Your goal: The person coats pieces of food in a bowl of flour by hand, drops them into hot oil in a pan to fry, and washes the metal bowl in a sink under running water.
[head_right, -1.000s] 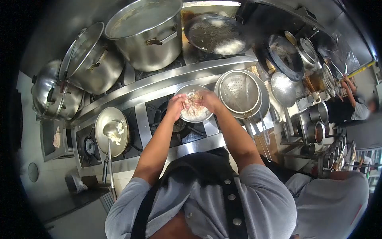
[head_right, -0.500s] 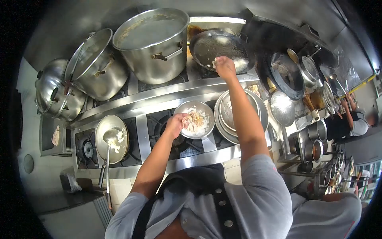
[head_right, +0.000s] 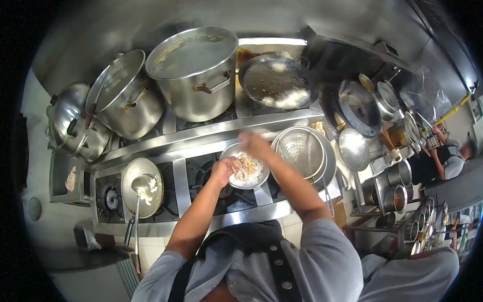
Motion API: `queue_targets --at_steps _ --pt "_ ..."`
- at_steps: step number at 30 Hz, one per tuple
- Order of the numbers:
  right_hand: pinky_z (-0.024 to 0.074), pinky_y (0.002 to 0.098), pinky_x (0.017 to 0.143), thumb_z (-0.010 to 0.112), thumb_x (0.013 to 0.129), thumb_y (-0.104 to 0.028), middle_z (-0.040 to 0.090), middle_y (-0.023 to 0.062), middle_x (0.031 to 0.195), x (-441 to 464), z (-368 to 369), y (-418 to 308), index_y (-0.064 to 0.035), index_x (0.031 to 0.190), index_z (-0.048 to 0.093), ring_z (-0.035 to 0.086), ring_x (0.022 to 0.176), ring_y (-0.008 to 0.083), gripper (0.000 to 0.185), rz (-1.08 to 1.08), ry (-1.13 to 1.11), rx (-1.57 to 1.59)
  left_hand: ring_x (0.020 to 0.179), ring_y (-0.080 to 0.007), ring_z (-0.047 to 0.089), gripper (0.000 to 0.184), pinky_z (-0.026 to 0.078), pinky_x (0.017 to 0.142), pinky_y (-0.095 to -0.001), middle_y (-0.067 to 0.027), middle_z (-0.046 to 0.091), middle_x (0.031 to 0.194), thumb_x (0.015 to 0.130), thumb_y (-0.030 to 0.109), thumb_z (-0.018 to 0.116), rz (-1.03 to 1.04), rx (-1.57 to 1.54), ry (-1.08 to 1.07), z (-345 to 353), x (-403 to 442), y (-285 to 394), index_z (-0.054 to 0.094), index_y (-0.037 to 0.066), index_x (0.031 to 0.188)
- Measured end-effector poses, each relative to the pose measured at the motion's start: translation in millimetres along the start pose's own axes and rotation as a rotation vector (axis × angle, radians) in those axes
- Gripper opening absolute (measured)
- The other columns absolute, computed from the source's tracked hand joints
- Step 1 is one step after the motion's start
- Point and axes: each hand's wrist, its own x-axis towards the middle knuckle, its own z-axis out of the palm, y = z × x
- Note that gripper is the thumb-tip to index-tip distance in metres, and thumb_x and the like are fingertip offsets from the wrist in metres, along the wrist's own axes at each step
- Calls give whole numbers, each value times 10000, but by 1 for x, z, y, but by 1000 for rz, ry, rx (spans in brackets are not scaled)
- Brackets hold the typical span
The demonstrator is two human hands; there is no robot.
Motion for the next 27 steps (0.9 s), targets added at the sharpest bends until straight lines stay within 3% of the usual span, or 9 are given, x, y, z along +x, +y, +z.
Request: queue_targets --at_steps 1,6,9,12,14,18,21,23,27 --pt "477 362 746 661 717 -186 606 187 912 -14 6 -30 -82 1085 571 587 816 311 393 39 -197 5 743 -190 579 129 499 641 -295 -94 581 881 814 -2 482 -26 -41 -7 2 2 1 564 -22 912" --pt "445 414 809 636 719 -148 607 200 911 -54 65 -21 -66 1009 613 549 929 349 303 125 -34 120 622 -133 587 124 489 562 -256 -63 609 794 843 24 502 39 376 54 -10 12 -26 590 -3 926" --pt "462 383 761 616 734 -110 614 198 857 -61 90 10 -46 979 616 579 866 325 253 97 24 96 575 -105 569 106 462 482 -225 -36 621 734 825 65 549 46 383 153 -2 4 -31 628 17 876" --pt "463 268 633 607 774 -46 634 96 773 -65 97 39 13 895 617 598 690 175 135 143 90 467 618 -112 587 116 465 488 -225 -35 620 775 824 65 551 9 389 79 6 -9 -18 607 11 911" --pt "464 229 581 603 788 -17 621 33 766 -62 65 21 15 861 619 583 643 108 81 361 56 816 658 -118 597 119 472 511 -226 -39 618 804 825 69 545 50 283 85 -4 2 -20 593 14 919" --pt "501 245 593 600 773 -23 644 69 792 -29 -11 2 -7 897 615 605 649 130 125 343 146 1017 727 -156 603 202 501 597 -273 -73 594 821 763 49 616 134 435 144 -5 -6 -9 550 11 950" --pt "502 263 632 593 768 -44 656 86 830 14 -75 -6 -3 944 595 609 668 132 181 220 287 991 666 -123 561 214 469 582 -255 -48 585 766 691 10 657 277 586 210 -9 -5 -16 561 10 882" --pt "478 237 616 597 760 -57 643 64 758 46 -103 4 -1 907 588 585 645 108 157 167 483 695 635 -111 542 215 452 575 -246 -36 577 729 657 -7 672 376 664 223 -13 -1 -22 568 11 844" --pt "489 299 630 617 746 -119 636 103 733 103 -112 62 -31 803 615 602 648 232 105 201 579 -15 636 -114 549 176 454 605 -245 -33 582 696 648 -18 656 447 816 177 -8 -12 -19 581 14 804"
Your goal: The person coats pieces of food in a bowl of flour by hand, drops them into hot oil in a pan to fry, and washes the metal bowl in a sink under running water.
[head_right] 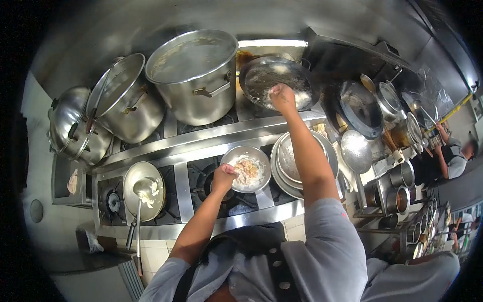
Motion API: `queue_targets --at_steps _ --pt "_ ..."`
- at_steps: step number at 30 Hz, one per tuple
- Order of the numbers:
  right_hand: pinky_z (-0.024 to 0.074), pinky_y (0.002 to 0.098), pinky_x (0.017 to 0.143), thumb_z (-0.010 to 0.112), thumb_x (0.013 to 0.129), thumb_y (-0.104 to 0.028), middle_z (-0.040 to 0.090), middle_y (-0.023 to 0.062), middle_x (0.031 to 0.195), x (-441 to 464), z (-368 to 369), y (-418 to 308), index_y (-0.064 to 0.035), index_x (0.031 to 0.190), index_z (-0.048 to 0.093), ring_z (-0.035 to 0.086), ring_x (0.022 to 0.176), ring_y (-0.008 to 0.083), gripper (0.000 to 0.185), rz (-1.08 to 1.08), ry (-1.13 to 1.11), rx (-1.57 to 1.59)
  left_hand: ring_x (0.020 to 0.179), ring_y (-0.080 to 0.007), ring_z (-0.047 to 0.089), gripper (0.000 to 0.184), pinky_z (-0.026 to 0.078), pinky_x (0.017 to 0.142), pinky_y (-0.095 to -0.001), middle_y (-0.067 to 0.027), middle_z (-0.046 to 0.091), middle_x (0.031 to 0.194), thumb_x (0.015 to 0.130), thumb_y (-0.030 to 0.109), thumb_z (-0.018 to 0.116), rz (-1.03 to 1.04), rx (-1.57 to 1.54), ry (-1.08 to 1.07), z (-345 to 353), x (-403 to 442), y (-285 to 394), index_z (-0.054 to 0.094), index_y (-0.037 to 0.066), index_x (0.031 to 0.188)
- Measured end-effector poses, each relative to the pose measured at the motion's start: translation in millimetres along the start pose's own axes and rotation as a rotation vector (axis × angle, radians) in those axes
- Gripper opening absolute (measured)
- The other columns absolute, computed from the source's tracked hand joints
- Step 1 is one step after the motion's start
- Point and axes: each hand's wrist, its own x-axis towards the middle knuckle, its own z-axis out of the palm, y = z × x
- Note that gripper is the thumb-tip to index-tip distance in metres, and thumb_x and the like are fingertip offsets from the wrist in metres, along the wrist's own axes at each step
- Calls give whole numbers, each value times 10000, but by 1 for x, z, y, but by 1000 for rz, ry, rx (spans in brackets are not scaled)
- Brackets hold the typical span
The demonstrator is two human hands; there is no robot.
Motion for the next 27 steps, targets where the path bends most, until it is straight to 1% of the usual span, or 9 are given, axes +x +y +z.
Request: queue_targets --at_steps 6,9,12,14,16,20,21,24,27 --pt "479 400 659 604 754 -159 629 165 747 8 31 54 -32 851 659 599 722 365 169 -336 -25 -669 669 -150 616 132 479 627 -260 -87 651 750 679 0 613 98 183 -54 2 2 -11 628 11 810" --pt "473 432 693 552 786 -138 612 191 785 -12 1 7 -60 846 668 585 714 370 152 -466 216 -445 653 -238 638 83 490 613 -321 -148 641 699 729 53 570 153 222 1 2 5 -14 645 20 740" --pt "470 435 670 582 787 -190 612 189 790 -86 -14 -64 -40 839 660 586 732 383 177 -65 170 20 670 -306 631 133 486 621 -368 -186 626 710 750 71 529 223 465 46 0 19 -9 654 32 731" --pt "473 323 602 578 803 -98 625 172 734 -139 40 -6 -27 860 657 609 666 282 121 -144 -43 113 718 -354 617 161 477 634 -397 -220 610 736 751 94 514 243 432 4 1 26 -12 667 47 737" --pt "477 359 648 614 798 -214 641 160 745 -193 84 30 -24 878 664 628 716 262 212 -179 -457 -180 759 -323 631 174 488 670 -367 -212 630 785 739 80 518 108 318 -88 -7 26 3 669 29 809" --pt "444 404 850 679 668 -446 525 214 1174 -263 133 31 -58 1306 391 536 1035 353 800 11 -657 -713 839 -275 637 242 487 744 -325 -190 645 882 720 60 531 86 246 -66 -10 32 -8 636 -10 926" --pt "438 390 880 708 648 -388 407 230 1294 -258 125 16 -63 1354 261 477 1104 387 897 162 -820 -641 851 -267 637 260 486 759 -318 -182 647 898 715 53 535 71 264 -78 -11 32 -6 627 -18 948" --pt "455 383 851 729 625 -284 476 226 1230 -257 130 41 -59 1301 332 519 1072 353 815 217 -741 -439 902 -265 625 309 474 801 -315 -168 647 936 701 51 557 14 253 -130 -15 28 -10 610 -13 998" --pt "473 322 713 715 614 -168 624 165 905 -242 129 67 -24 1025 572 614 803 245 458 139 -529 -204 947 -229 611 369 465 827 -304 -156 626 1027 699 20 548 65 249 -145 -10 31 -22 588 0 1065"
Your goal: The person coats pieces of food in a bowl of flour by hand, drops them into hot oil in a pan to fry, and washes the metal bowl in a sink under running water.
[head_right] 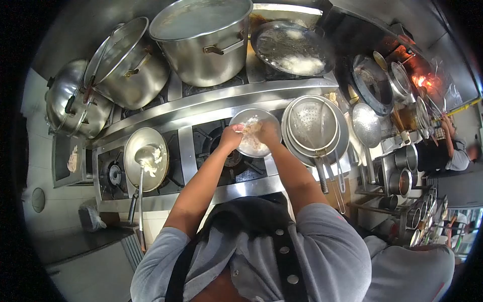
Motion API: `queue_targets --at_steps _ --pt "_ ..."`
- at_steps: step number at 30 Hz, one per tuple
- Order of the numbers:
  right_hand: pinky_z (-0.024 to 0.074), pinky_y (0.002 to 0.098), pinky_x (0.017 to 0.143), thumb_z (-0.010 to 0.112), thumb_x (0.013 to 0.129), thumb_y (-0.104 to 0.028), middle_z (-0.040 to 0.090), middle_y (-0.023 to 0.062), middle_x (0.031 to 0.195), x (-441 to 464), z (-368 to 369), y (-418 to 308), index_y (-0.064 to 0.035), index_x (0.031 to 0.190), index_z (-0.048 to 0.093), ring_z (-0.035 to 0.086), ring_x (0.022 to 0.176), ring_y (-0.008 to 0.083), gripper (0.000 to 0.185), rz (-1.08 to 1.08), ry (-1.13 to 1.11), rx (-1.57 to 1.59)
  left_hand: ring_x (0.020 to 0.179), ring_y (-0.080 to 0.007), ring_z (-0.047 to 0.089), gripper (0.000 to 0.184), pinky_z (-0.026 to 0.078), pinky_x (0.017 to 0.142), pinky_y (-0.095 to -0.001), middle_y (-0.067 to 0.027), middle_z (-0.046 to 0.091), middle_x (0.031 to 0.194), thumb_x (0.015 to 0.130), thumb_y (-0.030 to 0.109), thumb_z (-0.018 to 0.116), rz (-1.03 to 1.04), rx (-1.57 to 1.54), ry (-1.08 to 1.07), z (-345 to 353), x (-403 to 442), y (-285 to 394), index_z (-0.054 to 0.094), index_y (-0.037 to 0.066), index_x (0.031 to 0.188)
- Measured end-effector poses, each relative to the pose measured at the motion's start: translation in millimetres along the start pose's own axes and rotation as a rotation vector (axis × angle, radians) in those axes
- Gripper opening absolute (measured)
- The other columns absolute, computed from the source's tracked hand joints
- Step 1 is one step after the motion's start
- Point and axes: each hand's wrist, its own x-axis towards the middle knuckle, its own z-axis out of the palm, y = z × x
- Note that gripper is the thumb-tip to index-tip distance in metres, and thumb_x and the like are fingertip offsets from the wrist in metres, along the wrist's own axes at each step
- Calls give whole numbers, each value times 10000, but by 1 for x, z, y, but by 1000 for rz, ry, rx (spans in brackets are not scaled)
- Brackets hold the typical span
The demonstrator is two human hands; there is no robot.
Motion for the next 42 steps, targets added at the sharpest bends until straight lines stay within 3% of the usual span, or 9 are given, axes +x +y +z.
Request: queue_targets --at_steps 2,15,16,20,24,31,37,41,42 --pt "457 289 632 699 638 -143 633 114 730 0 -25 -3 2 819 648 587 666 157 237 -132 25 219 978 -239 595 397 449 854 -307 -157 605 1082 697 21 558 83 -37 8 6 0 0 574 10 1094" --pt "451 216 470 585 803 -82 607 47 717 -2 -81 -57 14 843 637 552 639 85 117 122 -133 601 738 -245 635 160 490 684 -317 -118 654 797 731 51 586 141 -30 54 25 17 6 654 43 876" --pt "490 274 559 608 776 -123 634 102 785 2 -75 -46 10 918 629 599 676 168 195 133 -174 642 732 -242 635 149 490 682 -316 -115 654 787 735 47 580 134 -21 59 26 18 3 657 46 863" --pt "462 367 827 663 695 -242 618 211 911 -1 -65 -26 -49 1074 594 598 900 328 431 -91 -60 -94 738 -215 634 170 490 690 -300 -124 657 809 739 18 547 79 -99 58 28 26 -14 647 19 878" --pt "461 396 835 642 726 -285 584 211 1041 -8 -37 -20 -44 1090 583 568 953 375 441 -221 -71 -374 763 -202 631 194 486 713 -287 -124 656 837 732 24 546 35 -124 47 18 20 -7 632 1 905" --pt "475 367 707 645 716 -220 637 181 824 0 0 -6 -24 934 617 617 759 321 294 81 -21 -75 830 -195 621 295 474 748 -283 -122 647 905 682 38 583 -32 -137 -14 6 13 -10 608 1 974" --pt "444 251 563 579 779 -111 627 63 714 17 -50 -12 0 859 626 565 601 112 145 -12 -95 507 986 -174 568 507 444 823 -282 -98 564 1161 710 -2 564 135 -95 -110 6 -3 22 487 11 1212" --pt "457 226 563 543 789 -68 622 53 789 2 -111 -70 1 921 600 573 625 101 160 145 -210 804 957 -236 585 389 438 829 -333 -145 610 1028 731 126 645 145 -180 -94 26 20 13 544 14 1090" --pt "471 232 572 535 789 -68 621 63 825 1 -116 -72 -2 953 581 587 650 110 183 157 -223 848 823 -135 555 306 437 733 -267 -94 615 901 785 131 643 240 -181 -45 25 18 17 548 -1 1044"
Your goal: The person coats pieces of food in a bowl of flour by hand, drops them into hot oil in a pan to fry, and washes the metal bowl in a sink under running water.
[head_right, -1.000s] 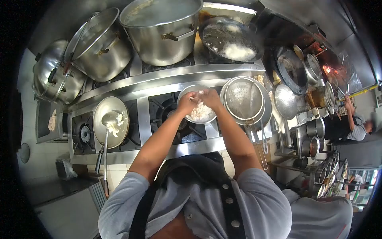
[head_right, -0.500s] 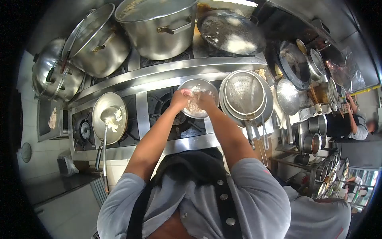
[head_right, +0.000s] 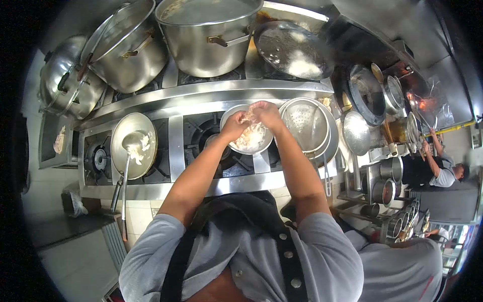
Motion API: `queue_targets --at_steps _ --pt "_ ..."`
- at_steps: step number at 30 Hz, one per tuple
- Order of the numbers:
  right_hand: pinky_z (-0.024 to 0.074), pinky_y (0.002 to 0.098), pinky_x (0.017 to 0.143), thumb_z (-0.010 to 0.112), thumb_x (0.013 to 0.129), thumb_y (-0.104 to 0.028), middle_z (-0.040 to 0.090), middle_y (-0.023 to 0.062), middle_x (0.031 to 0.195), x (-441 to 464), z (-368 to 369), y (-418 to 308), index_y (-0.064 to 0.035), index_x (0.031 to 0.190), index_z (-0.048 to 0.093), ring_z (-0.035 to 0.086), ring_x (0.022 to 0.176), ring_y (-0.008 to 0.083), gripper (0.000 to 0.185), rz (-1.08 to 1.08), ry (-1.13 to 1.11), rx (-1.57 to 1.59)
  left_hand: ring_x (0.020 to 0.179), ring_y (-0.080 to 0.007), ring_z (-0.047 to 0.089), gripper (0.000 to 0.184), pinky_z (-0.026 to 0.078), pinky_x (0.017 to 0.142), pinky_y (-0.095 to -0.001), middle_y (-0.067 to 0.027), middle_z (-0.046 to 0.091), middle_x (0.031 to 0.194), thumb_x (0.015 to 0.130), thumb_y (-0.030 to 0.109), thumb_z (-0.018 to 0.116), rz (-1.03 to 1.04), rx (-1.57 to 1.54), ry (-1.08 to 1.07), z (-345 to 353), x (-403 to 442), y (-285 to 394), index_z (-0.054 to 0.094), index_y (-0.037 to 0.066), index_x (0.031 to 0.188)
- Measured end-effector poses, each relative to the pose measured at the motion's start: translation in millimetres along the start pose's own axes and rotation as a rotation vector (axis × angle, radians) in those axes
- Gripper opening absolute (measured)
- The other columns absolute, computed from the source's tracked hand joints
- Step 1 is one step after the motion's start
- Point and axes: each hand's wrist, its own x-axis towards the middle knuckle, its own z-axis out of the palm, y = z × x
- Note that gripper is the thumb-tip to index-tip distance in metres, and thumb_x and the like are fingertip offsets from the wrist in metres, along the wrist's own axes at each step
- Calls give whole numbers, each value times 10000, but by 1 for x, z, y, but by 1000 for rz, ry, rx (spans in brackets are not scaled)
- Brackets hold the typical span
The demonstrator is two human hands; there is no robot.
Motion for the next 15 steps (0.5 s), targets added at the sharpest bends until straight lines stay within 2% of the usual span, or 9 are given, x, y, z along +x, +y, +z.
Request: queue_targets --at_steps 3,4,7,10,13,15 --pt "473 235 574 545 781 -44 623 59 832 -2 -2 3 -1 966 572 597 680 112 191 34 48 94 764 -106 552 253 440 678 -247 -71 608 877 789 94 623 -109 -28 -13 3 5 -2 555 -9 1009" --pt "473 235 574 552 779 -38 623 55 833 -3 -2 6 -2 969 570 595 685 109 194 6 43 25 726 -83 546 234 434 615 -222 -46 605 865 785 58 604 -93 -53 1 6 8 -12 551 -7 1004" --pt "467 229 573 569 774 -23 624 46 837 -4 -2 22 -5 989 561 587 698 101 216 -61 45 -172 723 -72 545 248 439 584 -212 -29 605 876 785 42 581 -25 -135 -45 8 9 -22 550 5 1027" --pt "456 222 580 578 779 -19 624 43 845 -4 -3 32 -5 1024 561 580 711 96 246 -110 53 -256 692 -133 576 313 462 610 -267 -92 627 867 768 79 594 -144 -251 -60 0 1 -1 547 -37 1055" --pt "456 235 613 581 788 -27 625 52 855 -4 -4 41 7 1027 584 578 728 106 241 -197 18 -263 691 -58 543 259 456 552 -205 -16 610 865 792 48 564 -180 -341 -82 -7 -7 18 575 7 1047" --pt "461 251 646 585 790 -31 628 64 864 -4 -4 49 21 1004 608 582 747 122 221 -248 -7 -379 649 -64 542 246 451 548 -205 -12 618 829 793 52 565 -224 -271 -132 -15 -9 30 591 1 1032"
